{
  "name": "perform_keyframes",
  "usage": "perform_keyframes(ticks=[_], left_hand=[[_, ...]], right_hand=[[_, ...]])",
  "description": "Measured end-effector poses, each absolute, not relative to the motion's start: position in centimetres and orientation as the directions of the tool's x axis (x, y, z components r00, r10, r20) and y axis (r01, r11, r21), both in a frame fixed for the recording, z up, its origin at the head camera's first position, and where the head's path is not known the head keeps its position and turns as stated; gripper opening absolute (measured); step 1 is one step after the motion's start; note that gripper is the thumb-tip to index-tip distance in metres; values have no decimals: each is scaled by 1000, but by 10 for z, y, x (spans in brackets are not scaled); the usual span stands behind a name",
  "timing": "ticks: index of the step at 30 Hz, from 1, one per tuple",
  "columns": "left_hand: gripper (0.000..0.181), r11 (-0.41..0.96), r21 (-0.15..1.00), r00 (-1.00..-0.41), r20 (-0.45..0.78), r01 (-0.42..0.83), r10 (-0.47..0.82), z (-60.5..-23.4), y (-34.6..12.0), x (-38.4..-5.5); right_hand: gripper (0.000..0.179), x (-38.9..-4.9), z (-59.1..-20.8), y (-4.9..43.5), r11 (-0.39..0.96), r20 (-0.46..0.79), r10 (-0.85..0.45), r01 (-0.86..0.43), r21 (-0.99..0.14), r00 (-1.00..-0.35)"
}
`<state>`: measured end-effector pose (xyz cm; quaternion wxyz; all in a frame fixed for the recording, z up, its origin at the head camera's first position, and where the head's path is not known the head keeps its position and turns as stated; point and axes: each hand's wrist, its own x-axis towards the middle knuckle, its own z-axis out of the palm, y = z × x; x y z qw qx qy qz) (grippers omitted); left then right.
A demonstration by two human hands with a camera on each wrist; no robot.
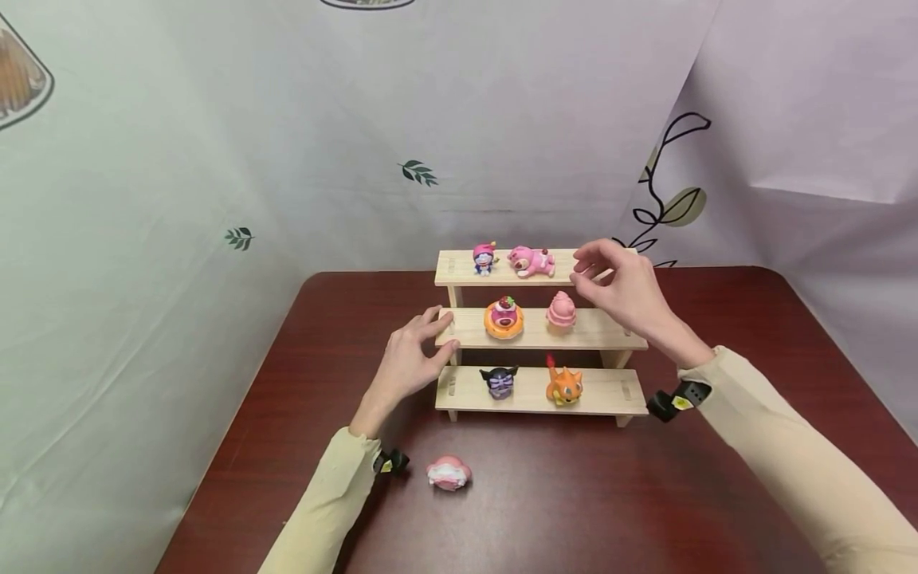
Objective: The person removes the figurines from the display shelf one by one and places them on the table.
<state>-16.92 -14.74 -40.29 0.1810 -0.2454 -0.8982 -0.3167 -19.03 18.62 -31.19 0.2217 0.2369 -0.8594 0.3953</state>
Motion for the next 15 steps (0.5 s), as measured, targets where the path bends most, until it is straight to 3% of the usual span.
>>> perform_keyframes(ticks=[15], left_hand=[[50,690,517,-851,429,506,303,-402,-147,-168]], right_hand=[[25,-210,-314,179,590,521,-268,-566,-576,-810]])
